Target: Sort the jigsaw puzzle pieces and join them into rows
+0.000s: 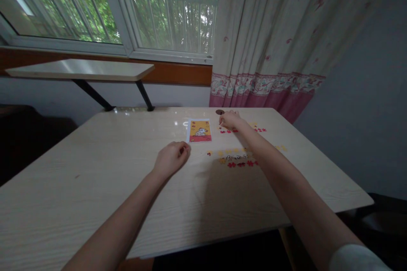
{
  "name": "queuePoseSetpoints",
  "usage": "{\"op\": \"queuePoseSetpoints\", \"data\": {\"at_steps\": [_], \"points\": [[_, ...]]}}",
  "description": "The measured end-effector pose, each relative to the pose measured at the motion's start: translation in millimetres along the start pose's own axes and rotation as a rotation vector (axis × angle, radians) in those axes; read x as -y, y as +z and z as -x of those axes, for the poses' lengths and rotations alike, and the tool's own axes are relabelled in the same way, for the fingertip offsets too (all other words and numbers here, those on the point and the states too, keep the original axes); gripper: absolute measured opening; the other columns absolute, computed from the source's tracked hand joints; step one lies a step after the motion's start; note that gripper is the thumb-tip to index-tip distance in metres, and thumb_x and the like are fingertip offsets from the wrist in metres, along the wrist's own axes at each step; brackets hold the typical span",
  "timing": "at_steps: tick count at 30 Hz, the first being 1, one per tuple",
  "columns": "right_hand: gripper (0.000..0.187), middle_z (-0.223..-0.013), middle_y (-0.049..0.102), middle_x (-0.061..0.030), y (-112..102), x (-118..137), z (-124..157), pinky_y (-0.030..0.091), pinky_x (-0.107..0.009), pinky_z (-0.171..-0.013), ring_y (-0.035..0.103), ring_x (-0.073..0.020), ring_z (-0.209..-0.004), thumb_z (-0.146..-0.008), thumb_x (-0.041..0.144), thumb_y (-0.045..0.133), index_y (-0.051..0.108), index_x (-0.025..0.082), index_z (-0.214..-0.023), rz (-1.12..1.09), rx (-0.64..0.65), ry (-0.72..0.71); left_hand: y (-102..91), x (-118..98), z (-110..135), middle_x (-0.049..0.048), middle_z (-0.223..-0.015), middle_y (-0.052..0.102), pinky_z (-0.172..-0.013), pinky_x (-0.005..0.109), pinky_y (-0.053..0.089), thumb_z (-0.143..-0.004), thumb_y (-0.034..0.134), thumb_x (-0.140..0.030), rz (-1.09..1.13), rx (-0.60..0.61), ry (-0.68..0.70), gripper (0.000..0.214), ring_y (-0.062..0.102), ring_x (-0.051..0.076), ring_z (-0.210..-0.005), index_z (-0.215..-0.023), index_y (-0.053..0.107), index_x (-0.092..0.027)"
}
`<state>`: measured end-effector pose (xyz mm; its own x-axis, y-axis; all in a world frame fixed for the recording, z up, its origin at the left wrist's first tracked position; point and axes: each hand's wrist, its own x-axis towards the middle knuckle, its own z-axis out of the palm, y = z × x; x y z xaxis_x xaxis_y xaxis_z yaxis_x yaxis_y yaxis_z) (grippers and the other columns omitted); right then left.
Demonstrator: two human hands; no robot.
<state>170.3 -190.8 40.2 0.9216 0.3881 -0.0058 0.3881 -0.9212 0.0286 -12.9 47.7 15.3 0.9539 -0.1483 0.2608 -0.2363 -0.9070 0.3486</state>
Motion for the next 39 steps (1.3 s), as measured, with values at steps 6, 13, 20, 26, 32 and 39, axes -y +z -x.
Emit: {"op": "queuePoseSetpoints", "data": {"at_steps": [6,13,20,26,32,39], "points": [[0.025,-0.114,0.056,-0.0082,3.8,-5.7,-5.3,0.028,-0.048,-0.087,0.044,-0.0299,-0.105,-0.076,0.032,0.059,0.062,0.030,-0.101,-0.008,0.066,-0.047,1.9,2.2,0.7,0.0042,-0.071,0.061,-0.056,0.025,0.035,-0.082,0.042,-0.033,0.002,0.003,0.038,0.023,0.054,0.018,-0.066,-0.082,0.061,-0.020],[0.020,-0.112,0.055,-0.0077,7.3,-6.7,-9.2,0.029,-0.043,-0.087,0.044,-0.0269,-0.103,-0.075,0.029,0.060,0.061,0.027,-0.095,-0.036,0.079,-0.072,2.4,1.9,0.7,0.0038,-0.071,0.060,-0.058,0.024,0.035,-0.082,0.042,-0.031,0.007,0.012,0.043,0.023,0.053,0.017,-0.065,-0.083,0.061,-0.019],[0.014,-0.101,0.059,-0.0100,5.9,-8.0,-5.4,0.032,-0.039,-0.083,0.045,-0.0258,-0.100,-0.075,0.029,0.059,0.060,0.019,-0.085,-0.117,0.010,-0.058,0.9,-0.1,1.8,0.0036,-0.069,0.060,-0.056,0.024,0.035,-0.082,0.043,-0.030,0.015,0.013,0.041,0.022,0.053,0.016,-0.064,-0.082,0.062,-0.018],[0.014,-0.084,0.059,-0.0045,-2.9,16.4,27.3,0.037,-0.027,-0.069,0.050,-0.0149,-0.078,-0.084,0.029,0.045,0.053,0.018,-0.085,-0.334,-0.106,-0.104,2.0,-2.2,0.4,0.0024,-0.066,0.061,-0.056,0.024,0.037,-0.079,0.048,-0.029,0.225,-0.032,0.023,0.019,0.052,0.014,-0.059,-0.080,0.064,-0.017],[0.018,-0.070,0.049,0.0021,16.4,78.3,99.4,0.036,-0.021,-0.056,0.045,-0.0088,-0.061,-0.079,0.035,0.050,0.047,0.018,-0.079,-1.234,-0.145,-0.319,17.5,-22.0,-2.4,0.0037,-0.068,0.063,-0.057,0.023,0.042,-0.069,0.062,-0.035,0.924,-0.115,-0.100,0.024,0.055,0.013,-0.059,-0.078,0.062,-0.013],[0.023,-0.066,0.047,0.0038,29.4,102.4,133.7,0.034,-0.020,-0.053,0.042,-0.0076,-0.057,-0.075,0.040,0.055,0.048,0.018,-0.077,-1.458,-0.129,-0.214,21.3,-42.0,3.8,0.0004,-0.062,0.061,-0.054,0.022,0.041,-0.066,0.069,-0.037,1.119,-0.061,-0.063,0.026,0.053,0.010,-0.056,-0.073,0.063,-0.013]]}}
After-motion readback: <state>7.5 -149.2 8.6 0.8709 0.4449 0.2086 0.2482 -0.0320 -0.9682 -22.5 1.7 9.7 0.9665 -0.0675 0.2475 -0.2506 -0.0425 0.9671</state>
